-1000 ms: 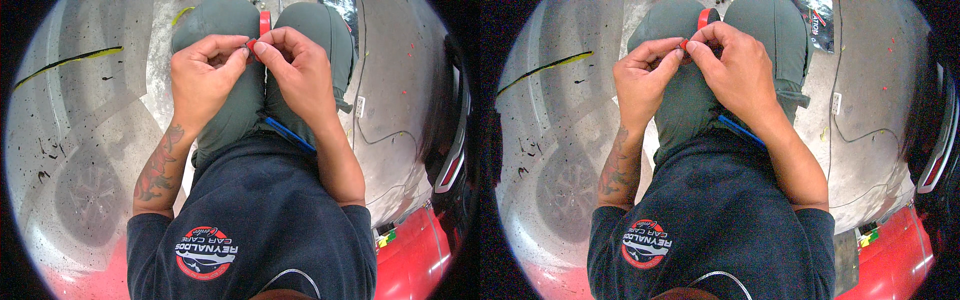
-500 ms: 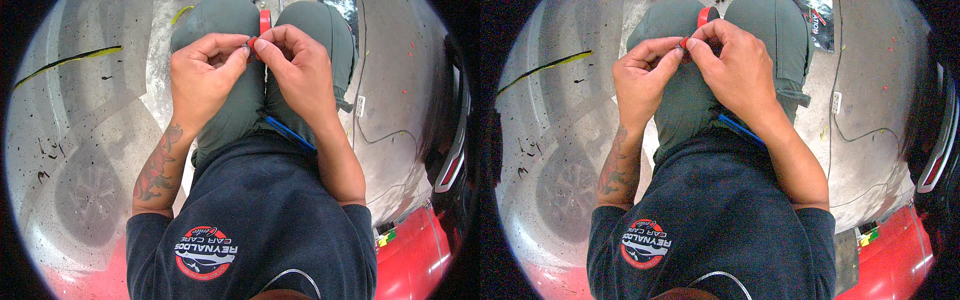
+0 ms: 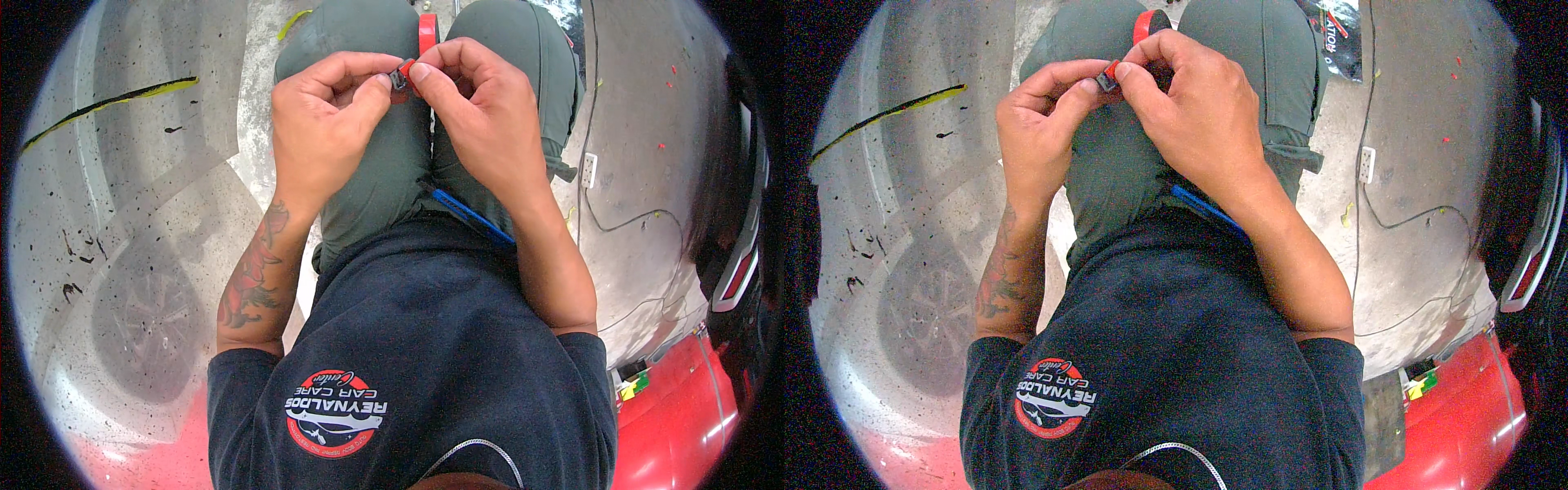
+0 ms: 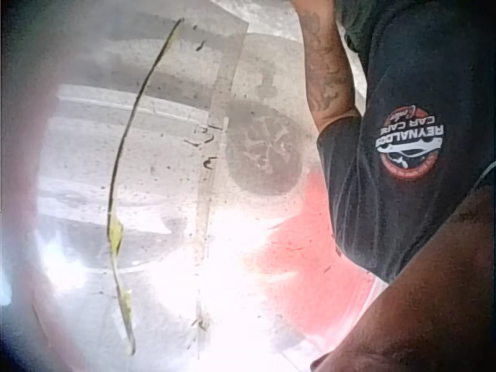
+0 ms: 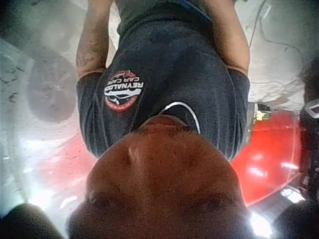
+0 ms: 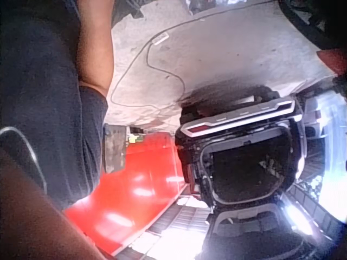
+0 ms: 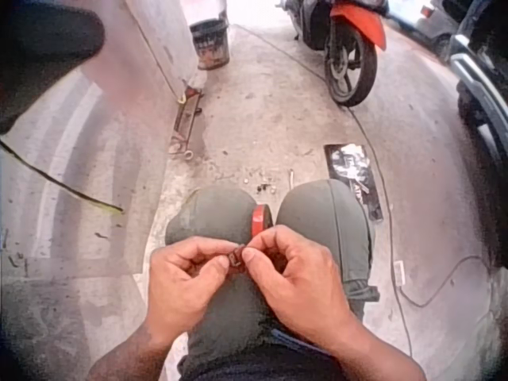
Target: The person holds a small metal component and a roll of red adhesive tape, using a small blue utility knife to cut a section of tape and apply it to the metal part by hand.
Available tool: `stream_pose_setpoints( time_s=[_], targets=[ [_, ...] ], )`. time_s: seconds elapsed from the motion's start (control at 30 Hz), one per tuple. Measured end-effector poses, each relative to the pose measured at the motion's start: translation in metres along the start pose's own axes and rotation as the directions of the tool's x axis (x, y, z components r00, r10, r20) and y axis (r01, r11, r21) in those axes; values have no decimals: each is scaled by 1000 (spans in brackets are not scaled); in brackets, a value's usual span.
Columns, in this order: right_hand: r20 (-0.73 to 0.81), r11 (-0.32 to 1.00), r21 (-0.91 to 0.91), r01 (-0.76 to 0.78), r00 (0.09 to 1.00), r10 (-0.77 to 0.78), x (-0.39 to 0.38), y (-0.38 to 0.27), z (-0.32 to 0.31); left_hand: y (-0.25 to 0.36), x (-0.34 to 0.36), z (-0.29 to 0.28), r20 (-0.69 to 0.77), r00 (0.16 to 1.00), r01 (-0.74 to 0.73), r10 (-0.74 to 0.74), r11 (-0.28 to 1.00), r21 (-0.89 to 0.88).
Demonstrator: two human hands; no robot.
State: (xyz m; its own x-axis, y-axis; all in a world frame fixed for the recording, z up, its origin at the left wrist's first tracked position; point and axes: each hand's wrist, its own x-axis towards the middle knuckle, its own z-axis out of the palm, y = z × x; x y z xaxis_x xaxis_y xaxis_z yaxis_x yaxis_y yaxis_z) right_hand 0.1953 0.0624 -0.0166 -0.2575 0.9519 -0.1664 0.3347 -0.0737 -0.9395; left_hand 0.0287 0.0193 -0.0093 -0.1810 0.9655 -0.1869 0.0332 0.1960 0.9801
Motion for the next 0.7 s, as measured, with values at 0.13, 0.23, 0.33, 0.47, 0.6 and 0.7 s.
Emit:
stream_pose_setpoints(
  time_s=[0.13,0.23,0.33,0.47,0.6,0.7],
  targets=[
    [-6,1000,7,12,1000,-12,0,0,0,0,1,2,0,1000,-6,6,1000,-2],
    [1,1000,-4,22,1000,-22,0,0,-1,1,1,3,-13,1000,19,-18,1000,8],
    [2,999,-32,21,1000,-21,-1,0,-2,3,1,4,-20,1000,21,-20,999,31],
    [4,1000,-19,-1,1000,1,-1,-2,-2,2,0,6,-43,999,25,-24,1000,18],
    [-30,999,-31,15,999,-16,-2,-5,0,-1,-1,9,-86,996,26,-25,1000,10],
    [8,998,-45,54,999,-53,-4,-7,-1,0,-1,9,-85,996,7,-2,998,58]
  ],
)
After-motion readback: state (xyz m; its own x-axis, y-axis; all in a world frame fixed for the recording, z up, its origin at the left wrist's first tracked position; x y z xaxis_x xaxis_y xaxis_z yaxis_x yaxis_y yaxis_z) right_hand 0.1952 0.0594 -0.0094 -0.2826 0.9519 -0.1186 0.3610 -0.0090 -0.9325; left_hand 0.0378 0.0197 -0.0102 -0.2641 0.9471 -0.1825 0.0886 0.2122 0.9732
